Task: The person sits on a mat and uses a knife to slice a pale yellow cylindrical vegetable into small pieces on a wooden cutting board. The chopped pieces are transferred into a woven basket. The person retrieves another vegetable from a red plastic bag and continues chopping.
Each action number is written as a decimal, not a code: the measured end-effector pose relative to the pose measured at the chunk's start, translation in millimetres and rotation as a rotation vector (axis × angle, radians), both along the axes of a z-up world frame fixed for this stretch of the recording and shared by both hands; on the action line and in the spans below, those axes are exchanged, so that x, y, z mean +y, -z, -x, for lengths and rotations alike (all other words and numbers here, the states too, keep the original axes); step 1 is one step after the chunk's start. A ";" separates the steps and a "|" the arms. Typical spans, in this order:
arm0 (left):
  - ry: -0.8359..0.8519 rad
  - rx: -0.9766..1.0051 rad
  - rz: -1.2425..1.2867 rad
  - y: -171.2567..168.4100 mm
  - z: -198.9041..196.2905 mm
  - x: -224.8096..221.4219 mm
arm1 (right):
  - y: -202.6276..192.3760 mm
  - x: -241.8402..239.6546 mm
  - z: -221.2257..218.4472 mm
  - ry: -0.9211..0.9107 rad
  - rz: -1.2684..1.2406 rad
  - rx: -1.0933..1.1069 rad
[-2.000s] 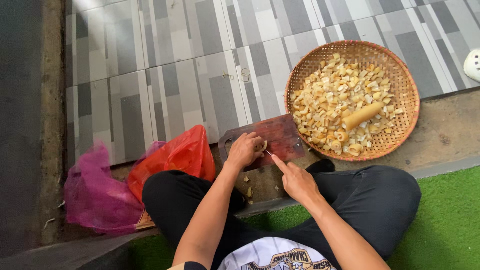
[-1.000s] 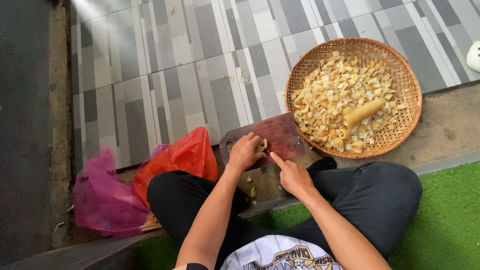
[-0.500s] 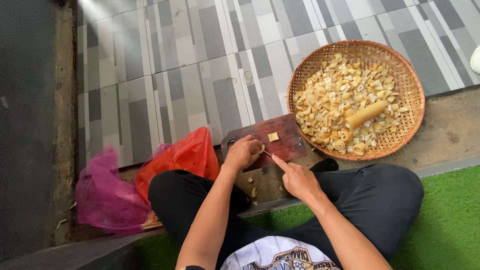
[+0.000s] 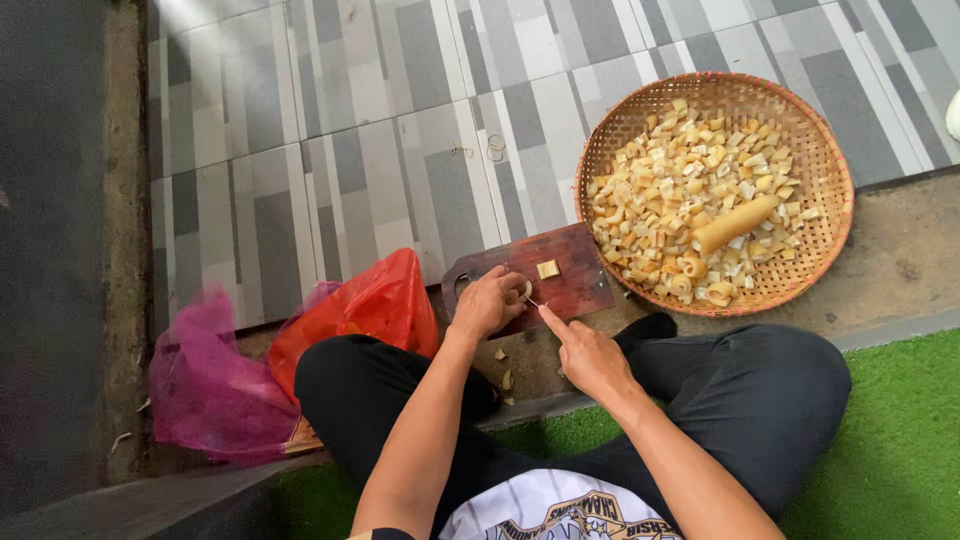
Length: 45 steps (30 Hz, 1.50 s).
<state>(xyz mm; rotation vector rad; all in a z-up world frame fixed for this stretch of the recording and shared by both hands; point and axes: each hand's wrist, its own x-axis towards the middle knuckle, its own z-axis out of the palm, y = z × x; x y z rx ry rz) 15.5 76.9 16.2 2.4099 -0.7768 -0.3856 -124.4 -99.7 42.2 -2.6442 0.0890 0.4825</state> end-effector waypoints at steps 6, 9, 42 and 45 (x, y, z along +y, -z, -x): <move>0.029 -0.012 0.034 1.7 2.0 0.6 | 16.9 3.7 0.7 0.005 0.004 0.004; 0.041 -0.005 0.047 -1.8 3.5 -0.5 | 22.9 5.0 -1.5 -0.010 0.007 -0.001; -0.011 -0.004 0.013 -2.1 4.3 0.5 | -13.5 -1.4 2.7 -0.008 -0.011 -0.052; -0.010 -0.021 0.012 -2.2 4.9 0.9 | -13.4 1.1 1.3 -0.015 0.007 -0.019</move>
